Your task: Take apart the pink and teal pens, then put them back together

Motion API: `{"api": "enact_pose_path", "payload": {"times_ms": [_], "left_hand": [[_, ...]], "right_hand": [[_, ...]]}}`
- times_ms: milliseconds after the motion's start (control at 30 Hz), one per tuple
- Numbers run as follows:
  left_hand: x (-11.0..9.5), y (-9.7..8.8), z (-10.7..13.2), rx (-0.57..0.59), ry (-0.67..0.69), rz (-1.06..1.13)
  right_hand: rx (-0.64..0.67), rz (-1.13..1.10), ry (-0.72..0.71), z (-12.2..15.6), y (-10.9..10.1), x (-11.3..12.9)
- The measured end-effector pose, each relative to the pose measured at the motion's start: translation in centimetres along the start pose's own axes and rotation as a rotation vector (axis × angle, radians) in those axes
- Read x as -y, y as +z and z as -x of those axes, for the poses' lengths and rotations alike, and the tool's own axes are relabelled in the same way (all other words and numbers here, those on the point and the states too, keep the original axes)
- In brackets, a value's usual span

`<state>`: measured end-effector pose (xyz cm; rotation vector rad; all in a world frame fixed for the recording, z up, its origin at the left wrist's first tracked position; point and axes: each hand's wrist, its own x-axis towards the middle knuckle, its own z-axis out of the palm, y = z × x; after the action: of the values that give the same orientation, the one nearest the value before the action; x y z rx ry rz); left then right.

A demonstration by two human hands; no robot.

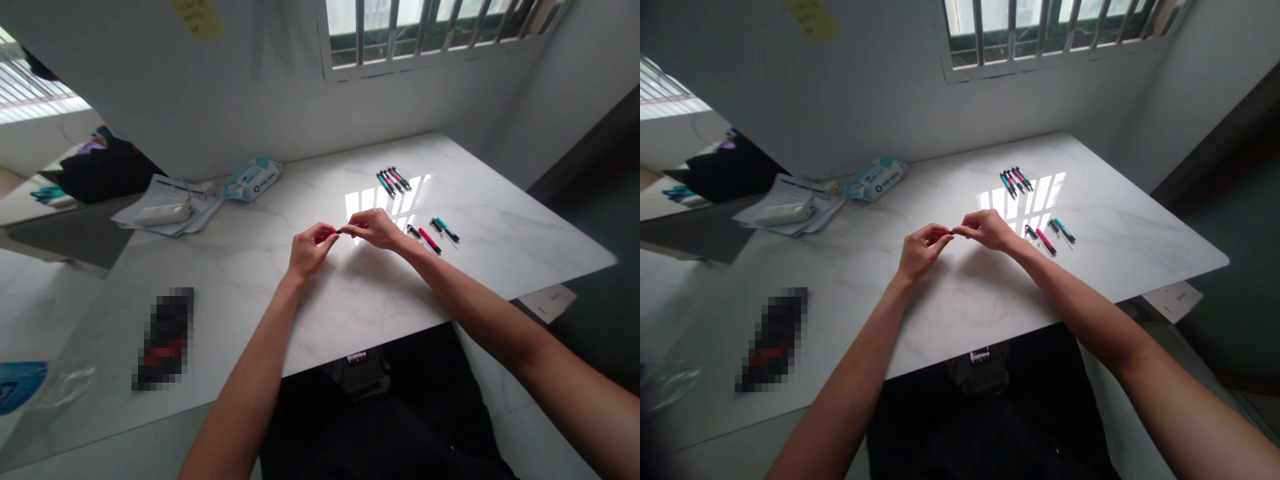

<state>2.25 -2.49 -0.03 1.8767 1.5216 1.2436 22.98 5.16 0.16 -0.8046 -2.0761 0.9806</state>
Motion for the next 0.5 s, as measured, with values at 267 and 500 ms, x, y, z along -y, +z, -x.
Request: {"api": "enact_pose_path", "payload": {"times_ms": [267, 500], "left_hand": [[-0.28, -0.03, -0.01, -0.032, 0.009, -0.088], [-0.37, -0.09, 0.02, -0.020, 0.016, -0.083]], "right_hand": [[0.014, -0.069, -0.061, 0.02, -0.61, 0.19], [0.001, 0.037, -0.010, -0.01, -0.83, 0.29]]}}
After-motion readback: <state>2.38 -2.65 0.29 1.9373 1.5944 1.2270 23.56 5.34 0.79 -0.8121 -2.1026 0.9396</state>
